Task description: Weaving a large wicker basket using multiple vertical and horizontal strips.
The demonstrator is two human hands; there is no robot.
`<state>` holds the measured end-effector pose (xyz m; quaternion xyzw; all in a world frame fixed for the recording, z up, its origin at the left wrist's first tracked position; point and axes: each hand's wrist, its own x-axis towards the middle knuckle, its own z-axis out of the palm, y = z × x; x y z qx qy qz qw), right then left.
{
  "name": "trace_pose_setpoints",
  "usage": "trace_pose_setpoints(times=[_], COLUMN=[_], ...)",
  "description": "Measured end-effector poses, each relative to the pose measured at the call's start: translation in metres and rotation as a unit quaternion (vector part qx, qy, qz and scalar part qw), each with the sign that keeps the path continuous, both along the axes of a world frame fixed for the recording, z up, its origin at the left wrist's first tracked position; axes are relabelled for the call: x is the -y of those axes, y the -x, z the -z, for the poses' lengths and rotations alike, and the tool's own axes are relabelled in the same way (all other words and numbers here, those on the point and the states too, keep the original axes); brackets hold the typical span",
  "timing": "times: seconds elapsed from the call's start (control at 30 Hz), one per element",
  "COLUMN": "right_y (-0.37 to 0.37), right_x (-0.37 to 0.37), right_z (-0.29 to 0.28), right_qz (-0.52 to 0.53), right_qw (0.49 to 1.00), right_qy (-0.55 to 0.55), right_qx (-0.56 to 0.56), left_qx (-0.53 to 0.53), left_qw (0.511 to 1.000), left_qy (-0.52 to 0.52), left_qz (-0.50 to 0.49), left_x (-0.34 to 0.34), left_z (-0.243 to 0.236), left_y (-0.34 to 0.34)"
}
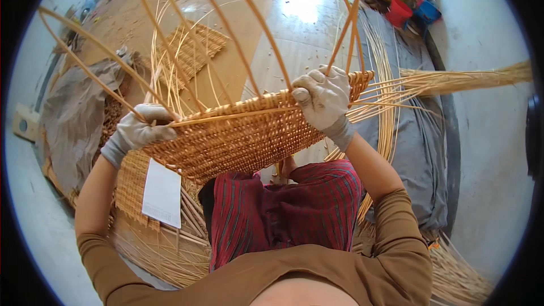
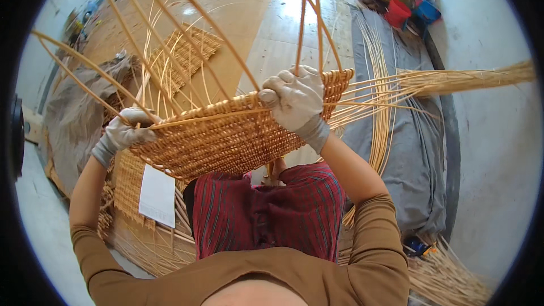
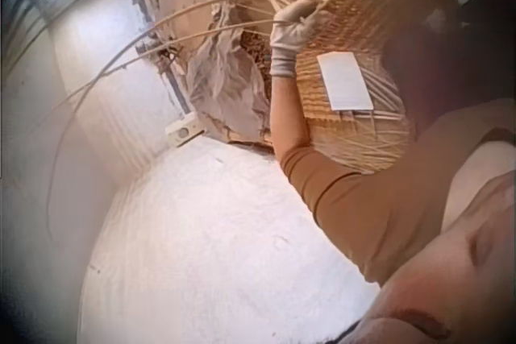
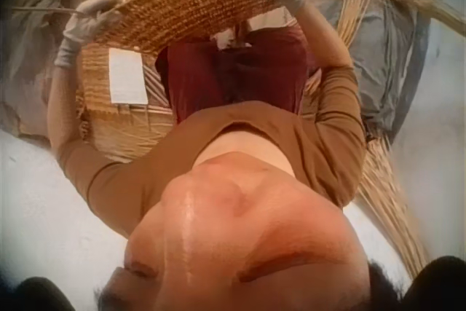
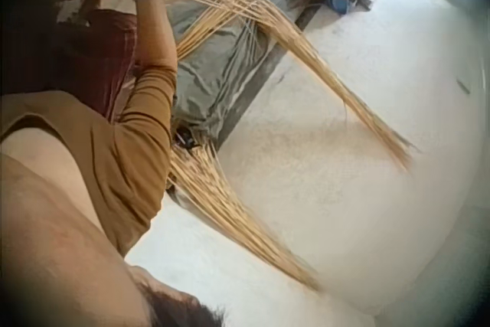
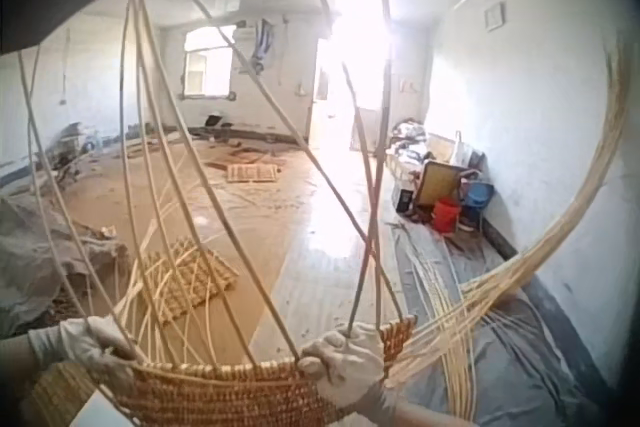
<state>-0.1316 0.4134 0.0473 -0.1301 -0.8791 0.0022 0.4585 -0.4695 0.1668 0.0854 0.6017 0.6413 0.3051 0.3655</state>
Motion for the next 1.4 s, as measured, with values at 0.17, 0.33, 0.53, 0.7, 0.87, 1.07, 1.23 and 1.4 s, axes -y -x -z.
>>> trace_pose_setpoints(times=[0.17, 0.33, 0.53, 0.7, 0.87, 1.07, 1.23, 1.4], right_y=[0.014, 0.056, 0.079, 0.051, 0.052, 0.052, 0.044, 0.073], right_x=[0.021, 0.118, 0.125, 0.111, 0.125, 0.118, 0.122, 0.116], right_z=[-0.006, -0.038, -0.009, -0.015, -0.021, -0.017, -0.048, -0.123], right_qz=[0.075, -0.06, -0.006, -0.038, -0.036, -0.008, -0.039, -0.105], right_qw=[0.997, 0.998, 0.995, 0.986, 0.991, 0.977, 0.971, 0.96], right_qy=[-0.014, 0.019, 0.081, 0.087, 0.087, 0.068, 0.081, -0.2], right_qx=[-0.023, 0.019, 0.063, 0.136, 0.094, 0.2, 0.219, 0.163], left_qx=[-0.059, -0.102, -0.158, -0.121, -0.134, 0.056, -0.039, -0.075], left_qw=[0.997, 0.991, 0.98, 0.984, 0.971, 0.997, 0.995, 0.991], left_qy=[-0.009, -0.064, -0.106, -0.132, -0.184, 0.053, -0.054, -0.093], left_qz=[-0.043, -0.066, -0.059, 0.012, 0.075, -0.029, -0.076, -0.06], left_x=[0.025, 0.042, 0.049, 0.03, 0.019, 0.024, 0.049, 0.05], left_z=[-0.002, -0.013, -0.014, -0.015, -0.007, -0.019, -0.017, -0.006], left_y=[-0.017, -0.044, -0.065, -0.06, -0.018, -0.05, -0.067, -0.068])
